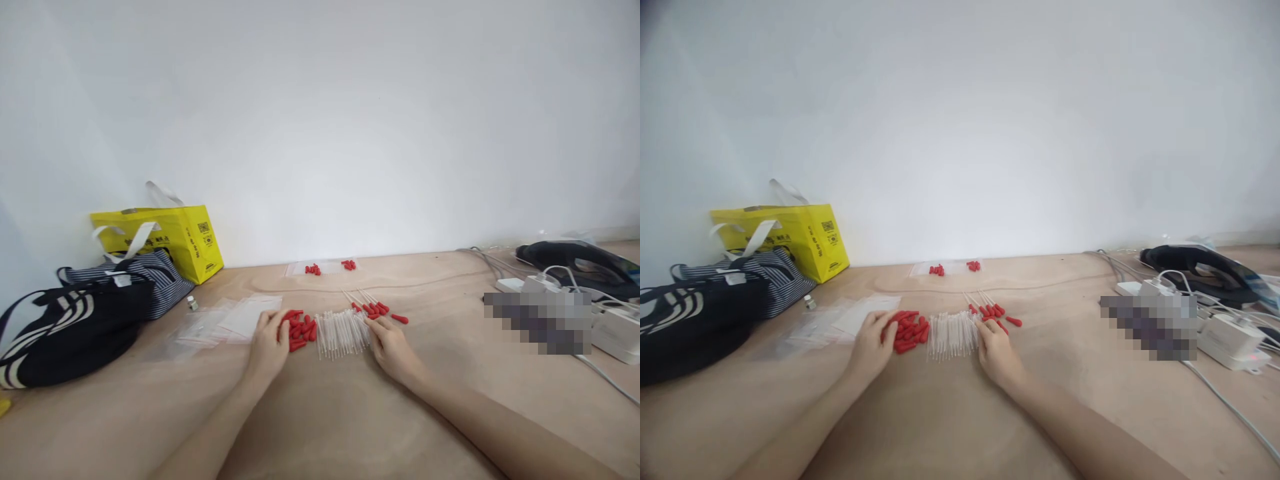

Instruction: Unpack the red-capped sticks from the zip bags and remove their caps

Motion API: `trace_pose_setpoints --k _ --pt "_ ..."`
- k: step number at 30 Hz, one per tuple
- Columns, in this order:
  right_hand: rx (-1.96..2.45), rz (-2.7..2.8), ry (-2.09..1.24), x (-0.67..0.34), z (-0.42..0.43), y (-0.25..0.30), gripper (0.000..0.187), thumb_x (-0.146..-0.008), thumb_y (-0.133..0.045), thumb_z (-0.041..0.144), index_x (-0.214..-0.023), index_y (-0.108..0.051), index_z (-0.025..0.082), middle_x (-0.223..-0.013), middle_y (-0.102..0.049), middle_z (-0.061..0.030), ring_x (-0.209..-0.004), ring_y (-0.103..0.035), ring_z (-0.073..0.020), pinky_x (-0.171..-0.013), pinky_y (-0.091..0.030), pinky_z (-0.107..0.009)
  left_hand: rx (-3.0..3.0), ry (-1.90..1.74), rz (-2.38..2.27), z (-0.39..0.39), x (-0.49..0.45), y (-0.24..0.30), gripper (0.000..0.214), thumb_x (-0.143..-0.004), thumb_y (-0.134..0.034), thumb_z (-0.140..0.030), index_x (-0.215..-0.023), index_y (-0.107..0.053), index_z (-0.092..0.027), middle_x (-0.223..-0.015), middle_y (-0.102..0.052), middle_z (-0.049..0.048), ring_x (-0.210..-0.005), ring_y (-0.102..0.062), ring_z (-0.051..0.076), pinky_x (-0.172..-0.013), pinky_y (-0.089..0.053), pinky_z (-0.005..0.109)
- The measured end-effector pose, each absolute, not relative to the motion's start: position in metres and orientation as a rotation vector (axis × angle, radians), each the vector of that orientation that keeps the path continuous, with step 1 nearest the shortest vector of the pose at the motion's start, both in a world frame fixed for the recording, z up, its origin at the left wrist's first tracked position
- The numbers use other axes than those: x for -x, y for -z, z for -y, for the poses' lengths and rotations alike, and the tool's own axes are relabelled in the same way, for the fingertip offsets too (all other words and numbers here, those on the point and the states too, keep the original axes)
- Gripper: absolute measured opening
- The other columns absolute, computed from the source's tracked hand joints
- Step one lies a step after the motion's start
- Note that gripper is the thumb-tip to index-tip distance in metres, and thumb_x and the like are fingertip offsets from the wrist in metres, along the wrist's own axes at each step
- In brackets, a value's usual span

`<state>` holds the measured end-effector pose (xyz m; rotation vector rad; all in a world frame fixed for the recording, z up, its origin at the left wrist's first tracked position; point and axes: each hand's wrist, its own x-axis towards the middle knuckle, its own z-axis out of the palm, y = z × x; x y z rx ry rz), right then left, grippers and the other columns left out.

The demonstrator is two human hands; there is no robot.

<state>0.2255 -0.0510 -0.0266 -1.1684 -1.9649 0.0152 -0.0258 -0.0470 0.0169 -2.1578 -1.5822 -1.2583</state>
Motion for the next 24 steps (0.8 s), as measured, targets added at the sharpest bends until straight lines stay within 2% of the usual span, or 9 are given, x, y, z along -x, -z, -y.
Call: trace_pose_setpoints --k 6,12,18,21,24 --pt "1.426 2.062 0.016 -0.194 0.034 0.015 0.025 -0.07 -0.038 0.001 -0.082 -0.055 0.015 -0.078 -0.05 -0.0067 -0.067 -0.048 -0.0141 -0.058 -0.037 -0.023 2.044 1.216 2.019 0.03 0.065 -0.024 0.03 -0.072 -0.044 -0.028 -0.096 -0.055 -0.014 -0.074 -0.056 0.003 -0.062 -0.055 0.014 -0.06 -0.047 0.026" --pt "1.6 2.08 -0.001 -0.169 0.034 0.004 0.024 -0.062 -0.042 -0.004 -0.075 -0.057 0.009 -0.083 -0.049 -0.0114 -0.062 -0.046 -0.0142 -0.054 -0.032 -0.025 2.029 1.15 2.163 0.028 0.072 -0.021 0.024 -0.066 -0.051 -0.034 -0.083 -0.054 -0.017 -0.067 -0.058 0.0001 -0.059 -0.056 0.014 -0.058 -0.045 0.025" --pt "1.648 2.069 -0.036 -0.167 0.041 -0.004 0.017 -0.073 -0.044 0.007 -0.079 -0.059 0.01 -0.089 -0.05 -0.0122 -0.072 -0.051 -0.0168 -0.062 -0.035 -0.026 2.055 1.155 2.231 0.026 0.074 -0.02 0.027 -0.066 -0.051 -0.038 -0.083 -0.055 -0.017 -0.069 -0.062 0.0009 -0.059 -0.058 0.014 -0.059 -0.046 0.024" --pt "1.669 2.005 -0.074 -0.183 0.037 -0.008 0.02 -0.078 -0.041 0.016 -0.082 -0.061 0.014 -0.092 -0.052 -0.0109 -0.077 -0.052 -0.0174 -0.066 -0.035 -0.026 2.055 1.162 2.253 0.024 0.079 -0.019 0.031 -0.066 -0.049 -0.043 -0.082 -0.056 -0.017 -0.07 -0.064 0.0021 -0.062 -0.06 0.015 -0.059 -0.047 0.025" --pt "1.733 1.883 -0.137 -0.218 0.027 -0.011 0.024 -0.079 -0.04 0.016 -0.087 -0.062 0.016 -0.092 -0.055 -0.0094 -0.081 -0.053 -0.0174 -0.069 -0.036 -0.026 2.072 1.169 2.26 0.022 0.083 -0.019 0.029 -0.068 -0.046 -0.042 -0.076 -0.058 -0.017 -0.07 -0.066 0.0028 -0.066 -0.062 0.016 -0.061 -0.048 0.024"
